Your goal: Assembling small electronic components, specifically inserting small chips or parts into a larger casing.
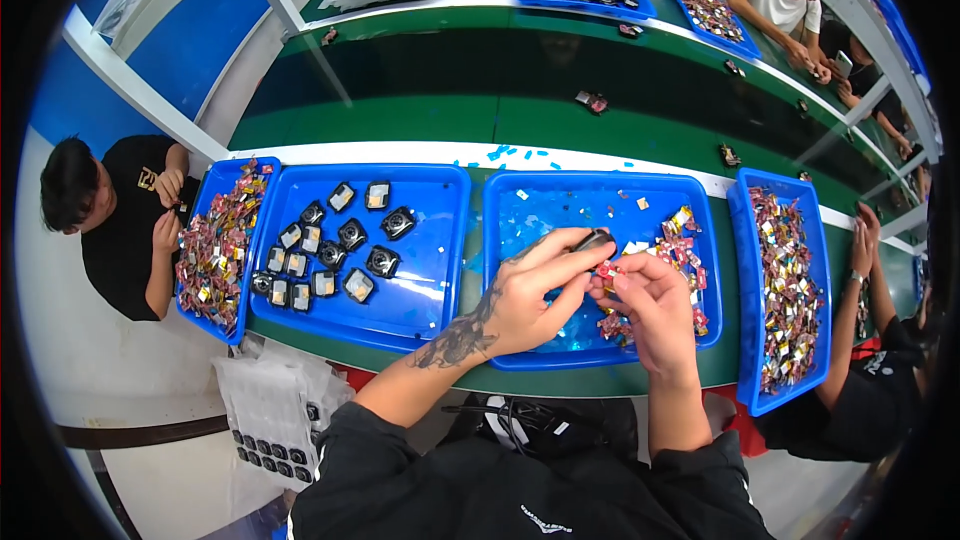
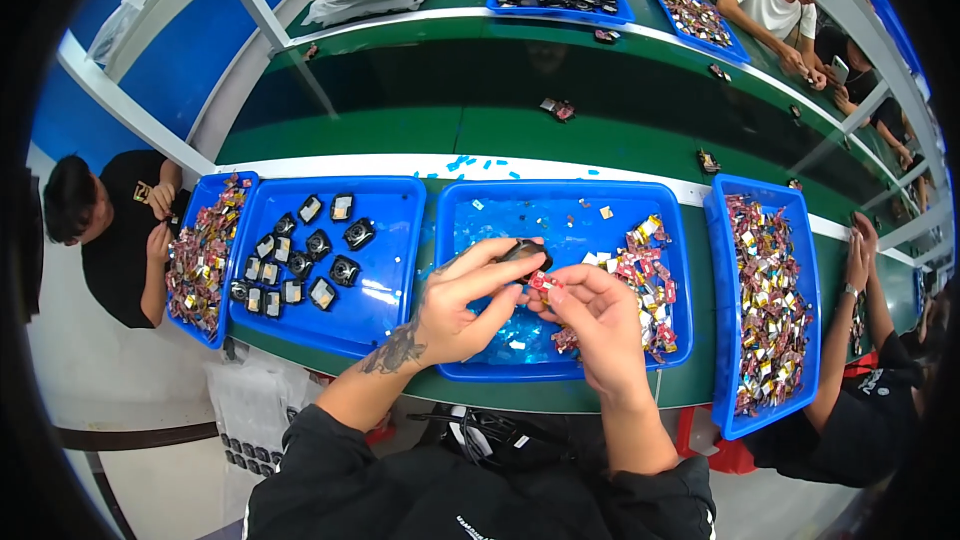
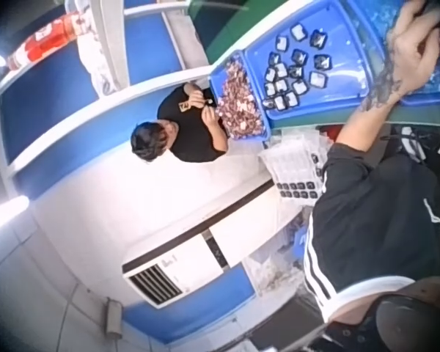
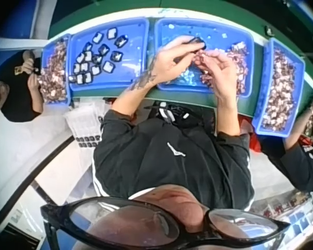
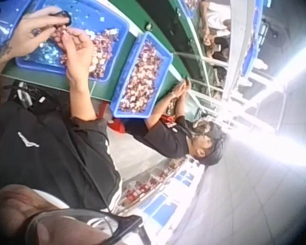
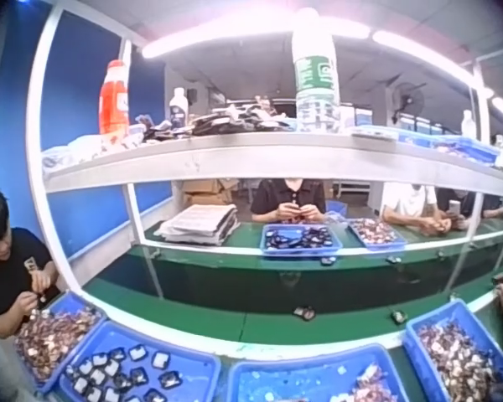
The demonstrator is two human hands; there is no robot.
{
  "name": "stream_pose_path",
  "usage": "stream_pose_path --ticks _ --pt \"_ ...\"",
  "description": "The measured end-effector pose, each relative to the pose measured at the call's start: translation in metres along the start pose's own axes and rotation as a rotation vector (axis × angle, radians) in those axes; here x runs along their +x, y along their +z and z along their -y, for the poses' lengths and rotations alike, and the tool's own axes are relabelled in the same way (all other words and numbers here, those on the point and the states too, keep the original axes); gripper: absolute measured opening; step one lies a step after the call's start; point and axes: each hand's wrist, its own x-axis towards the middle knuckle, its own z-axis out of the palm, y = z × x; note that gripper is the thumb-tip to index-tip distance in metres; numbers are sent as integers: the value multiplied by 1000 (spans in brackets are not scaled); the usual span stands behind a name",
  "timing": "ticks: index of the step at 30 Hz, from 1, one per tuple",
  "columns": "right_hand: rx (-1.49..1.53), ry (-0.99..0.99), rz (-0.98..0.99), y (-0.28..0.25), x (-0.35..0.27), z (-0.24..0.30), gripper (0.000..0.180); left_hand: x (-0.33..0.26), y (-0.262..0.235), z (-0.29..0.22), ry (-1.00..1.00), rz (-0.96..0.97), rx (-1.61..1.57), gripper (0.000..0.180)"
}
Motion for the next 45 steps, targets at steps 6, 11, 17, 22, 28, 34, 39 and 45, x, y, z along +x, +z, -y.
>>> stream_pose_path --ticks 6,11,17,22,28,34,39,45 --pt "-105 -110 23 3 -4 -3 20 -5 4 16 199 -22 259 31" --pt "-178 -100 18 1 -7 -1 21 -6 7 22 241 -17 330 30" --pt "-352 -67 20 -15 -8 9 13 -6 6 18 332 34 349 25" --pt "-313 -39 204 -24 -11 19 7 -8 8 16 227 69 214 21" --pt "-356 36 269 -27 -19 14 4 -7 0 14 -21 270 -51 20" --pt "-605 -81 147 -18 -23 20 10 -3 2 6 -376 327 -377 9" --pt "-445 -50 92 -24 -17 10 5 -1 3 9 -540 355 -393 11" --pt "-375 -116 7 -10 -18 0 31 -5 6 13 -546 320 -415 11"
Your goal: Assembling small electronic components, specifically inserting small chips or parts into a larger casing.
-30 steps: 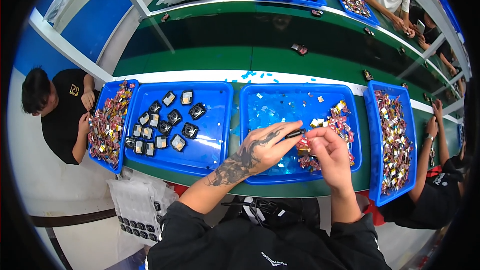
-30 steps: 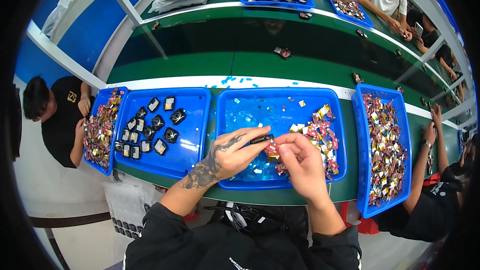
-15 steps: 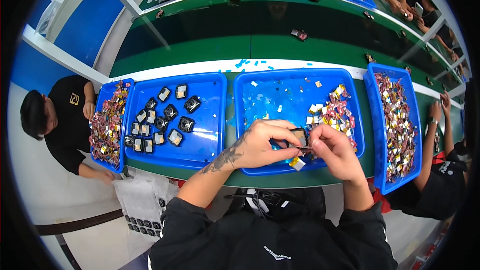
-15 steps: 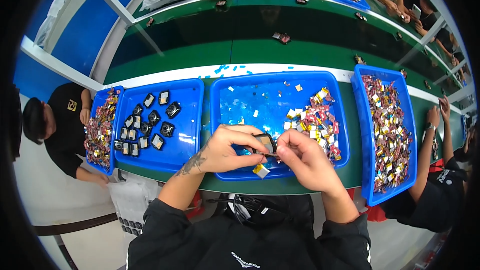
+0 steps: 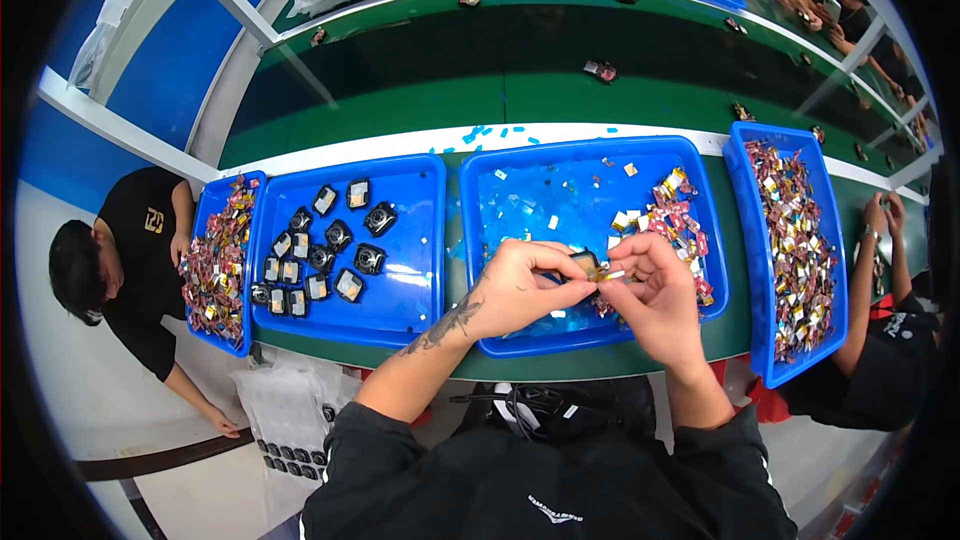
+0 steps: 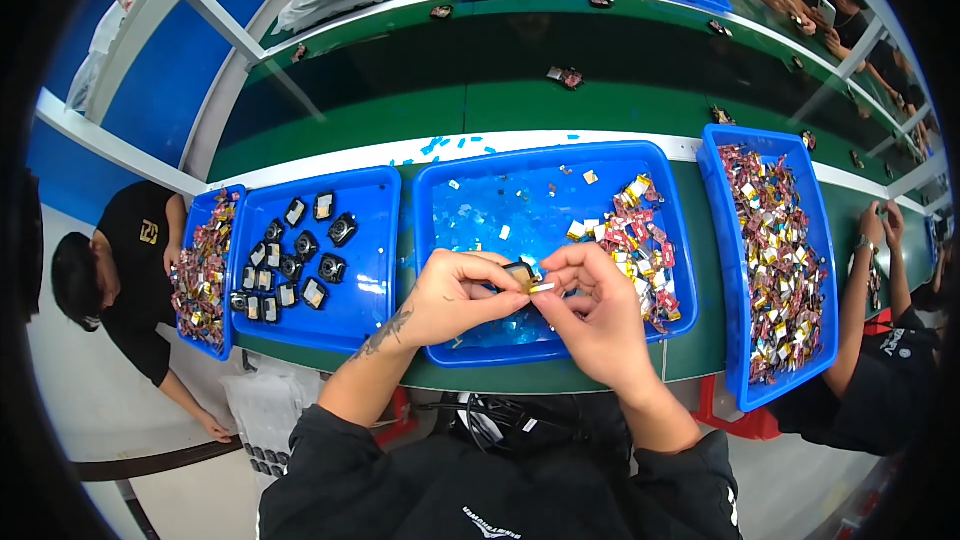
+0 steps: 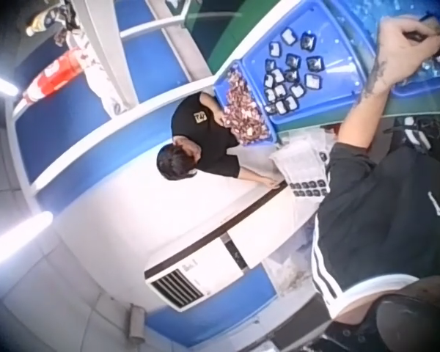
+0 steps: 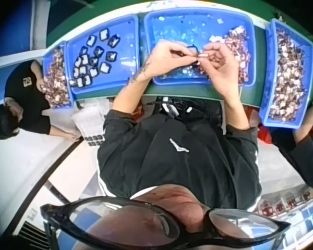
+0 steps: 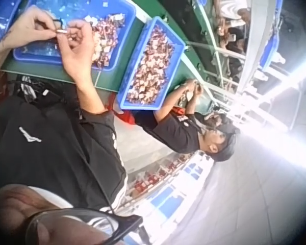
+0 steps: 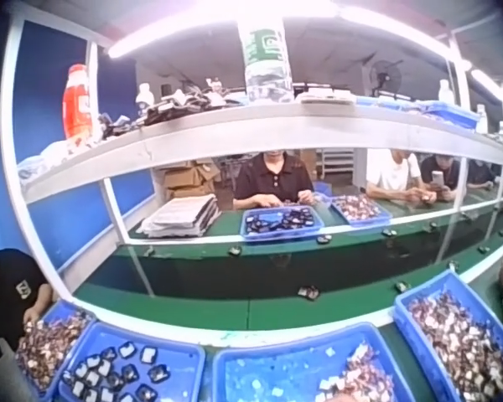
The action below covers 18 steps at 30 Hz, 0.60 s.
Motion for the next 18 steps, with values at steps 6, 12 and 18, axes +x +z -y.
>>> stream_pose_path --ticks 6,12,18 --pt "-189 -127 -157 7 3 -6 34 1 3 6 47 -99 -152 30" --pt "-209 -203 -251 10 3 -15 33 1 6 4 2 -87 -147 32" --pt "-395 -225 -242 10 5 -9 38 2 8 9 58 -122 -151 29"
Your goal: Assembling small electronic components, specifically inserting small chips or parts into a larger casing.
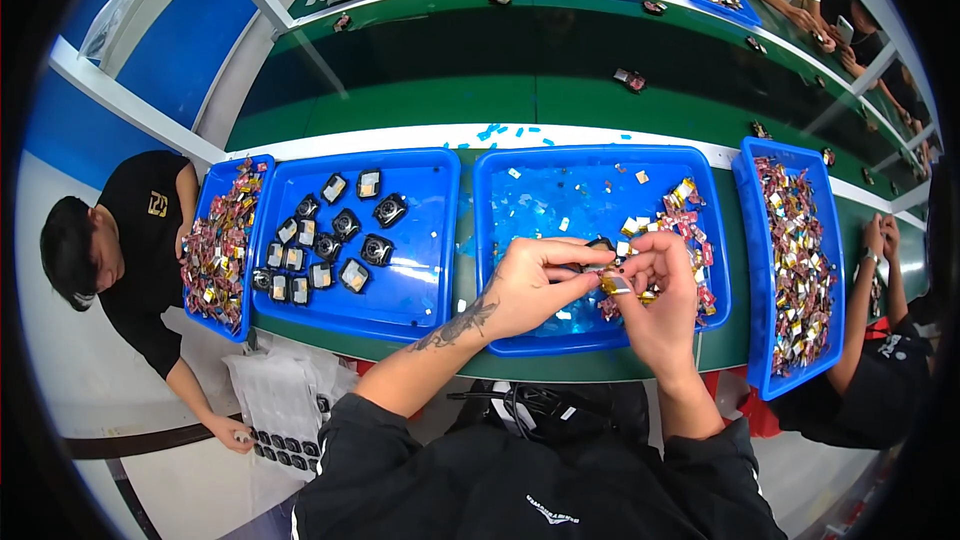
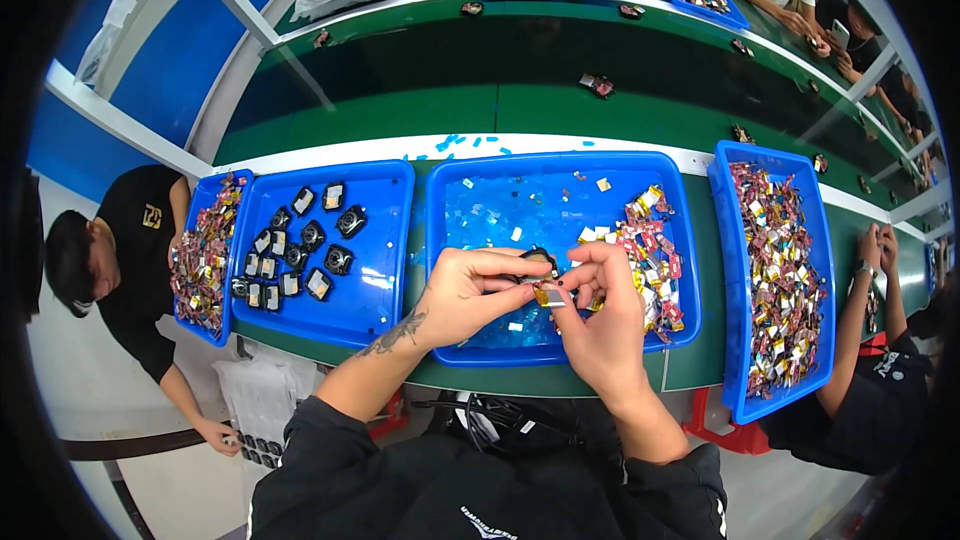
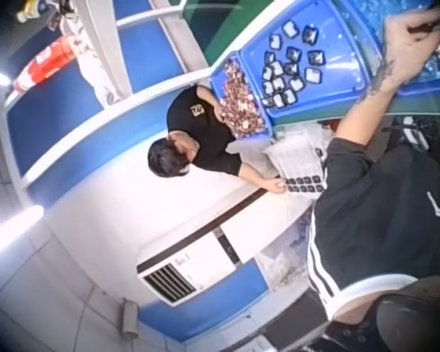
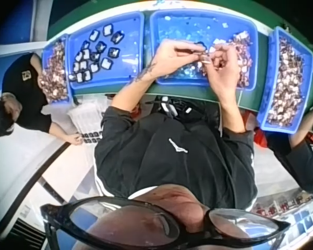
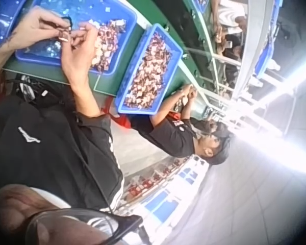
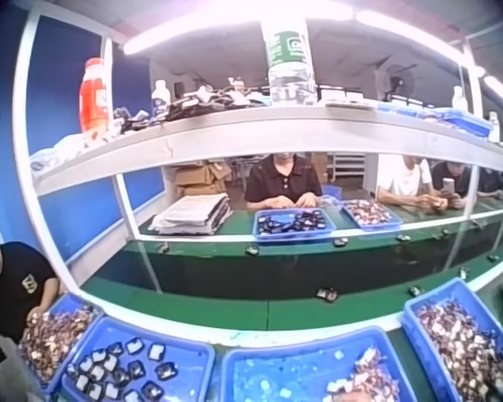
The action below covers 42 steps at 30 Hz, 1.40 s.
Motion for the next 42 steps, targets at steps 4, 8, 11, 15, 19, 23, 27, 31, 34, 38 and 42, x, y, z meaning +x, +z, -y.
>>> stream_pose_path --ticks 4,8,11,15,19,23,27,31,34,38,42 --pt "-40 -23 0 1 2 -3 42 0 3 1 64 -8 31 29" --pt "154 22 -42 4 0 -2 43 -1 6 2 40 -22 -44 33" --pt "226 31 -63 4 -1 -5 40 0 8 -3 91 -40 -22 39" --pt "104 -24 -54 3 1 -4 35 0 9 2 86 -63 -29 48" --pt "-35 -77 -34 5 6 -2 36 1 8 3 83 -71 -55 62" --pt "269 108 44 0 9 -6 42 2 8 4 46 -36 -17 65" --pt "187 183 199 -9 16 -4 45 1 5 3 -4 -30 14 68" --pt "240 141 132 -8 8 -7 46 2 8 4 7 -52 -38 68" --pt "302 192 123 -1 0 -7 45 0 10 5 10 -51 -81 69" --pt "266 166 28 9 -3 -9 42 0 11 10 -2 -62 -110 67" --pt "163 50 -34 13 -2 -9 38 1 13 9 -21 -111 -197 69"
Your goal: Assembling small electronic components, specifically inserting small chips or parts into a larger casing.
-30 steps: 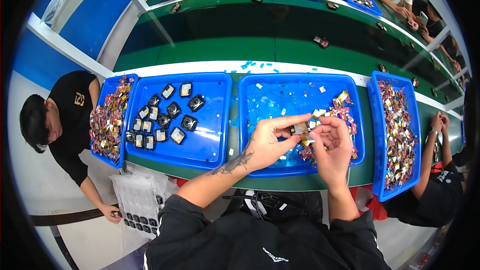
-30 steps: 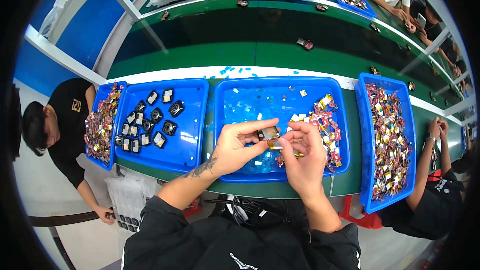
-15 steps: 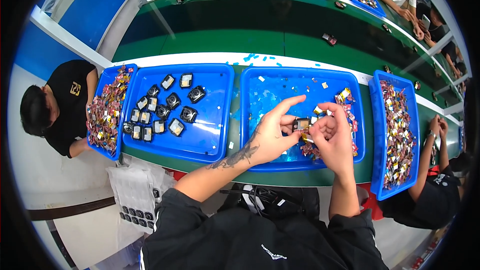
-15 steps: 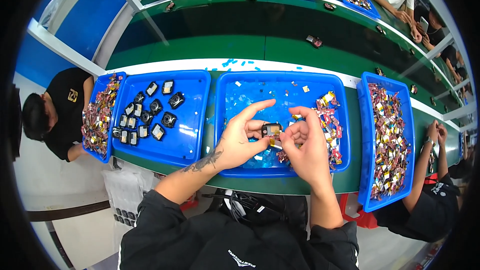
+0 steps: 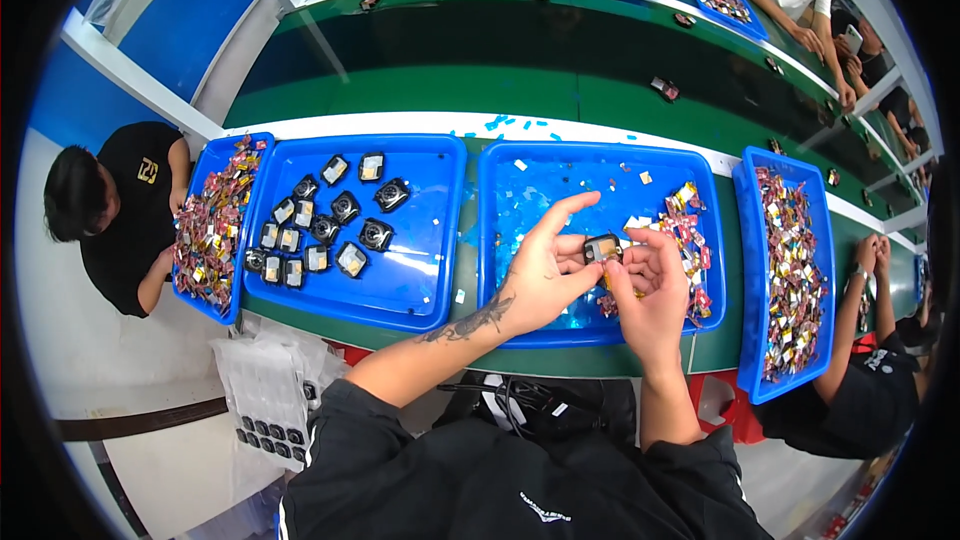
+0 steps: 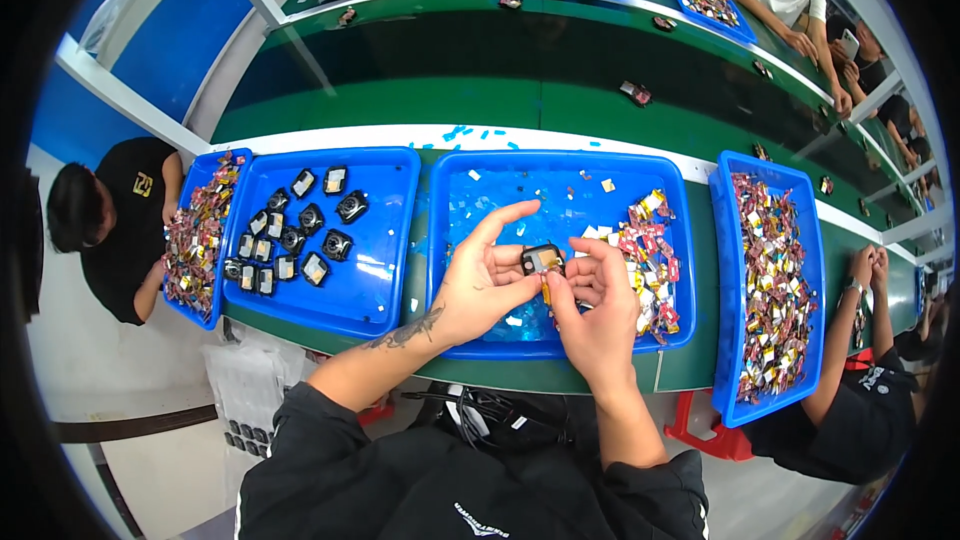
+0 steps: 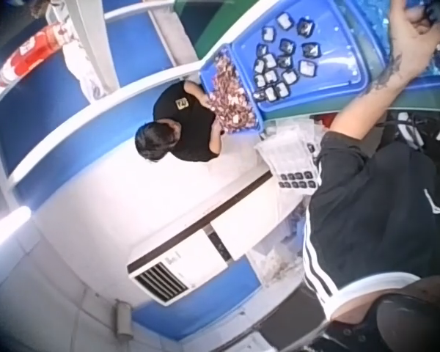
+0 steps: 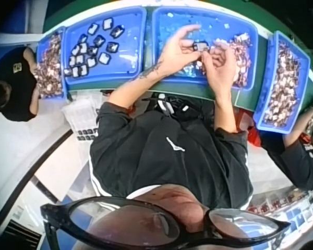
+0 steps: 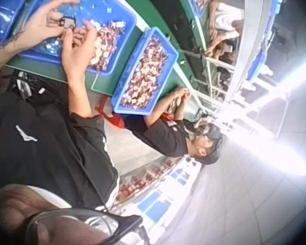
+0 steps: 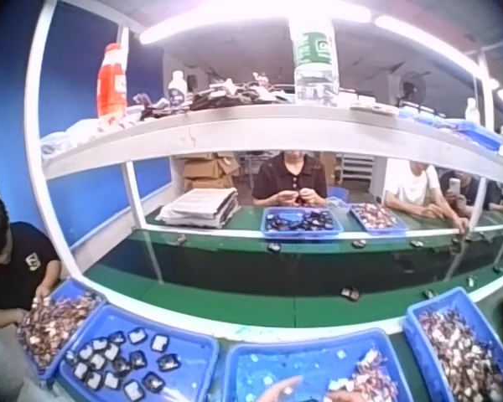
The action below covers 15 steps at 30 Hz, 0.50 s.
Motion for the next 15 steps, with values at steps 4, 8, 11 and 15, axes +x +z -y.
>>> stream_pose_path --ticks 4,8,11,15 --pt "191 104 89 -1 16 4 36 -5 -3 -13 73 13 25 68" --pt "8 82 235 -22 95 -4 36 -65 -12 -110 786 -78 750 34" --pt "-138 127 202 -7 181 -13 35 -127 -3 -142 1098 3 456 11" --pt "-367 141 158 15 264 -80 37 -170 60 -216 982 -188 713 11"
